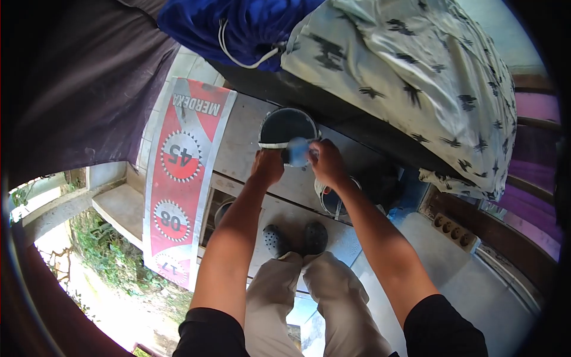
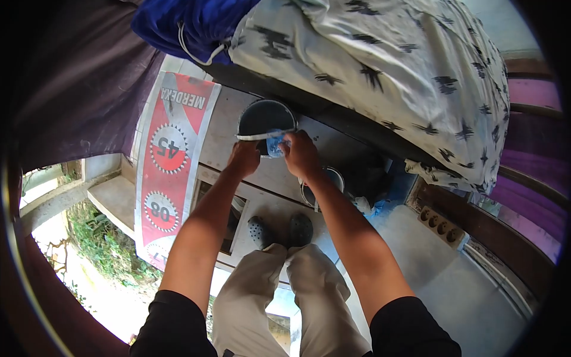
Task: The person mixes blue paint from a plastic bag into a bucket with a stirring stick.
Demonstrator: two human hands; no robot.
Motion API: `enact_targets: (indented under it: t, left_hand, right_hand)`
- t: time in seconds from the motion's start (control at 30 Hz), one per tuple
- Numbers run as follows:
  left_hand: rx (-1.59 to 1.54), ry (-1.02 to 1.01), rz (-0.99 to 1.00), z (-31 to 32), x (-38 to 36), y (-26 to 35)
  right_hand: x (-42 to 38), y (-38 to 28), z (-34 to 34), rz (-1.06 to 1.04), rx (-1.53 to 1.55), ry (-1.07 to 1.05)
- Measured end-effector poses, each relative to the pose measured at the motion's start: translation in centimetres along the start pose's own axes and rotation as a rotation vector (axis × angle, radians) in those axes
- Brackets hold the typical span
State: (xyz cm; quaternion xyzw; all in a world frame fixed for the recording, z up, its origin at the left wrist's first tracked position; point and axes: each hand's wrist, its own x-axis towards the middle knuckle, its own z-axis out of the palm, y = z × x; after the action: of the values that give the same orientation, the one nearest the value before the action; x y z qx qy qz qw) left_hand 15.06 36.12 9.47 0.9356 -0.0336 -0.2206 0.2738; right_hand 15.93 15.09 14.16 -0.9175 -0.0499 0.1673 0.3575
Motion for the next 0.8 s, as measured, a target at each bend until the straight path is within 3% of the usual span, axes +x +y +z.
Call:
enact_targets:
  t: [0.07,0.13,0.2,0.33,0.4,0.5,0.67,0.73,0.8]
  left_hand:
    - [-0.075,-0.095,0.002,0.4,1.1,-1.4]
    - [-0.365,-0.287,0.072,-1.1,2.8,-2.5]
    - [-0.338,-0.297,0.085,-2.8,3.7,-2.7]
    - [-0.429,-0.232,-0.027,-4.9,5.1,-3.7]
    - [-0.533,-0.01,-0.025,-4.9,5.4,-4.1]
    - [-0.645,0.117,-0.053,-3.7,5.0,-4.8]
    - [-0.401,0.209,0.096,-2.0,1.6,-3.0]
    - [-0.051,0.177,0.171,-1.5,0.9,-2.0]
    - [0.017,0.223,0.188,-0.6,1.2,-1.3]
  right_hand:
    - [1.1,0.4,-0.4,-0.022,-0.001,-0.039]
    - [2.9,0.3,-1.2,0.021,-0.012,-0.118]
    - [4.2,0.1,-1.8,0.022,-0.075,-0.152]
    - [5.8,-0.1,-2.2,-0.046,-0.081,-0.147]
    - [6.3,0.0,-2.1,-0.072,-0.089,-0.123]
    - [6.5,0.8,-1.4,-0.138,-0.022,-0.011]
    - [5.7,1.1,-0.7,-0.136,-0.035,-0.069]
    - [5.6,1.5,-0.3,-0.142,-0.076,-0.076]
    - [5.7,1.7,-0.1,-0.153,-0.122,-0.085]
